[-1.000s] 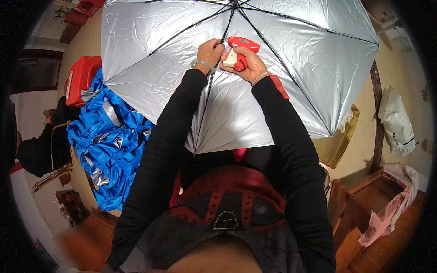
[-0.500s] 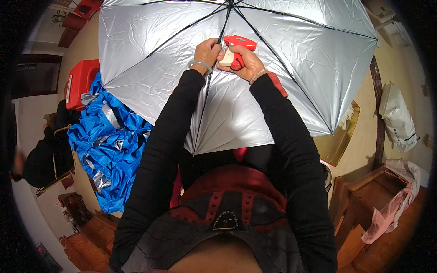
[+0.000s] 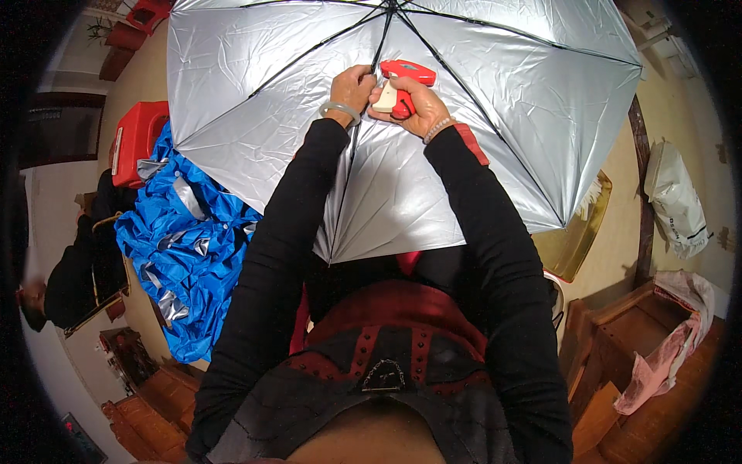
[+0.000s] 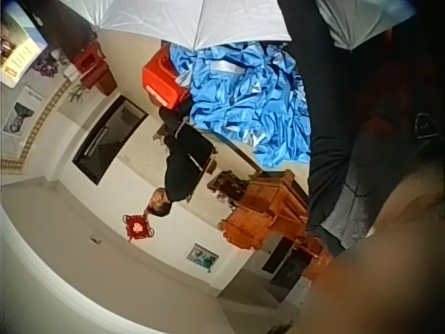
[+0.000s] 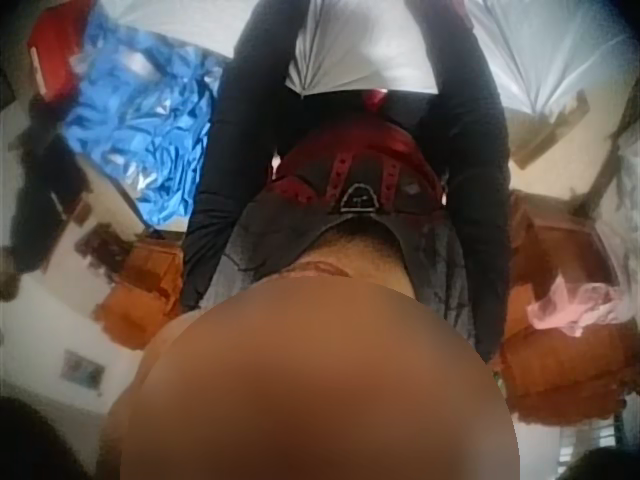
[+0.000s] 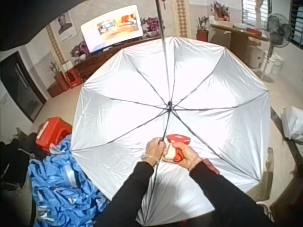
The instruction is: Assembling umbrellas by attaching the canopy fabric to the frame and folding them into a compact state.
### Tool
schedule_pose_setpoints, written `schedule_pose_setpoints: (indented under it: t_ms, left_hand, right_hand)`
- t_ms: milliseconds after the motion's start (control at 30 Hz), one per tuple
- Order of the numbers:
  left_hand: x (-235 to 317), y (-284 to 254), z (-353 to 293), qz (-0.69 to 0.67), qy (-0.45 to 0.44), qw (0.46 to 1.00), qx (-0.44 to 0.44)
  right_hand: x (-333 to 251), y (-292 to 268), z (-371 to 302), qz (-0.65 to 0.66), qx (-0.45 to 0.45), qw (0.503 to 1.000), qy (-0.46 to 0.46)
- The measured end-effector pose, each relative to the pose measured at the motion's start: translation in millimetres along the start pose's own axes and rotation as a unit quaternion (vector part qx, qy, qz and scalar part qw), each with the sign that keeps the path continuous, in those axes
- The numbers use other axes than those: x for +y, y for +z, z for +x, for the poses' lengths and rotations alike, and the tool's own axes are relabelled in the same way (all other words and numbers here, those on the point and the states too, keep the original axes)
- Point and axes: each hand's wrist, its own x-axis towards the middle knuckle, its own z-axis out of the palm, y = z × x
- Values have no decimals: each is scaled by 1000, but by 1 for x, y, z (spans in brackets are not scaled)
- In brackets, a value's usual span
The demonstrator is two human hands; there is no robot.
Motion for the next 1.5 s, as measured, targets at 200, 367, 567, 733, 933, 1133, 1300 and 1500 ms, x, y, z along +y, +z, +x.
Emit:
schedule_pose_setpoints:
  t_ms: [200,367,567,733,933,1133,1300,1500]
  left_hand:
    - [0,1,0,6,8,1000,16]
    - [1,2,-1,-6,-10,1000,6]
    - [2,3,-1,10,-11,1000,14]
    - [0,1,1,4,-5,1000,-9]
    - [0,0,0,-6,-4,1000,-19]
    - [-1,-1,1,-12,-6,1000,-27]
    - [2,-1,1,-20,-7,999,-42]
    - [-3,-1,3,-20,-4,999,-29]
  right_hand:
    - [2,2,0,6,14,1000,-11]
    - [3,1,0,10,16,1000,-19]
    - [3,3,-2,29,17,999,-5]
    - [1,1,-2,9,7,1000,-6]
    - [1,-1,-1,6,0,1000,2]
    - [-2,2,-3,-2,8,1000,1]
    - [-8,-2,4,-33,12,999,31]
    - [-9,-6,10,-35,-20,998,48]
